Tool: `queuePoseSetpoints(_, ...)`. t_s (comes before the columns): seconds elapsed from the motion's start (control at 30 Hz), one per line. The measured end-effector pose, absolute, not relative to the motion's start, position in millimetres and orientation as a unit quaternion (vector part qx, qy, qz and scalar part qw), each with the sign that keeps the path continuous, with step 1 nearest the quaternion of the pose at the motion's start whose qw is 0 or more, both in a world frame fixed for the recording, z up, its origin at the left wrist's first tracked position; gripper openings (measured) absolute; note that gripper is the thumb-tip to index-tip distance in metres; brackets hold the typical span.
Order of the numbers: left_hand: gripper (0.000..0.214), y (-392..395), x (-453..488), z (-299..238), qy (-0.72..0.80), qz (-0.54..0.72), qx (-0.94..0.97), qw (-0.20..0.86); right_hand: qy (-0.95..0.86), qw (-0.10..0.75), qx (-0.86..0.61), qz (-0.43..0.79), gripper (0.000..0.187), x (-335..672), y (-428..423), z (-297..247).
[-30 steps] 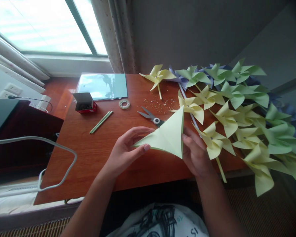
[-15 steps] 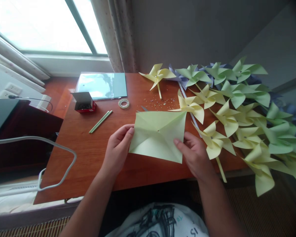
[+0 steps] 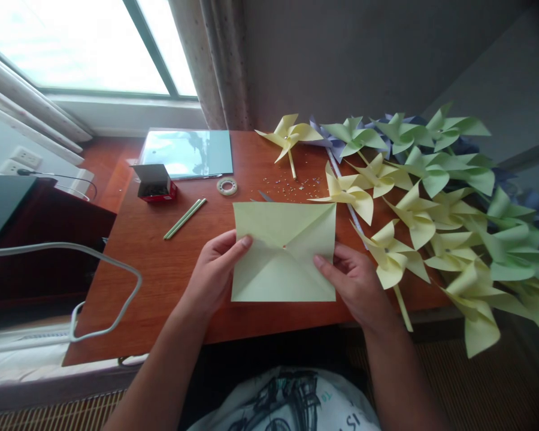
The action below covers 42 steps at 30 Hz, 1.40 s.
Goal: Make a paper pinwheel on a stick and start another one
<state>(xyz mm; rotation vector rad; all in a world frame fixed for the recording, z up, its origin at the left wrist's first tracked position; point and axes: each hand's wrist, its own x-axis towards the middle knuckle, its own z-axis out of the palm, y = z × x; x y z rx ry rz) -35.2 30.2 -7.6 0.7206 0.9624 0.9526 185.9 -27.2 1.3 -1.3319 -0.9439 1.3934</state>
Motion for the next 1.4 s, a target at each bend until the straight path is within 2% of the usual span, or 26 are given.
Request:
queuePoseSetpoints(0.2,0.022,34,-39,-6,0.439,0.399,0.25,0.765,-0.363,0.498,-0.51,0.599,0.025,181,-27,2)
queuePoseSetpoints(0.47,0.023,35,-39,-7,0.412,0.423,0.257,0.765,-0.319,0.529,-0.492,0.613,0.025,176,-25,2)
queuePoseSetpoints(0.63,0.035,33,-42,-3,0.351,0.451,0.252,0.781,-0.263,0.594,-0.468,0.599,0.019,169,-19,2)
queuePoseSetpoints(0.77,0.046,30,-42,-3,0.287,0.468,0.286,0.786,-0.213,0.649,-0.432,0.589,0.021,158,-10,4)
queuePoseSetpoints(0.93,0.03,25,-37,-12,0.334,0.433,0.384,0.743,-0.212,0.654,-0.435,0.581,0.016,134,0,3)
queuePoseSetpoints(1.07,0.023,24,-34,-15,0.429,0.433,0.389,0.691,-0.278,0.621,-0.443,0.584,0.026,125,2,0)
queuePoseSetpoints(1.2,0.021,27,-33,-12,0.473,0.449,0.368,0.663,-0.428,0.513,-0.491,0.559,0.034,143,-1,1)
queuePoseSetpoints(1.23,0.022,28,-33,-10,0.478,0.457,0.356,0.66,-0.469,0.49,-0.521,0.518,0.032,151,-2,0)
queuePoseSetpoints(1.3,0.023,29,-33,-8,0.48,0.476,0.331,0.658,-0.56,0.452,-0.596,0.357,0.027,167,-2,-2)
queuePoseSetpoints(1.4,0.023,30,-34,-7,0.471,0.493,0.308,0.663,-0.665,0.343,-0.648,0.144,0.028,187,0,-11)
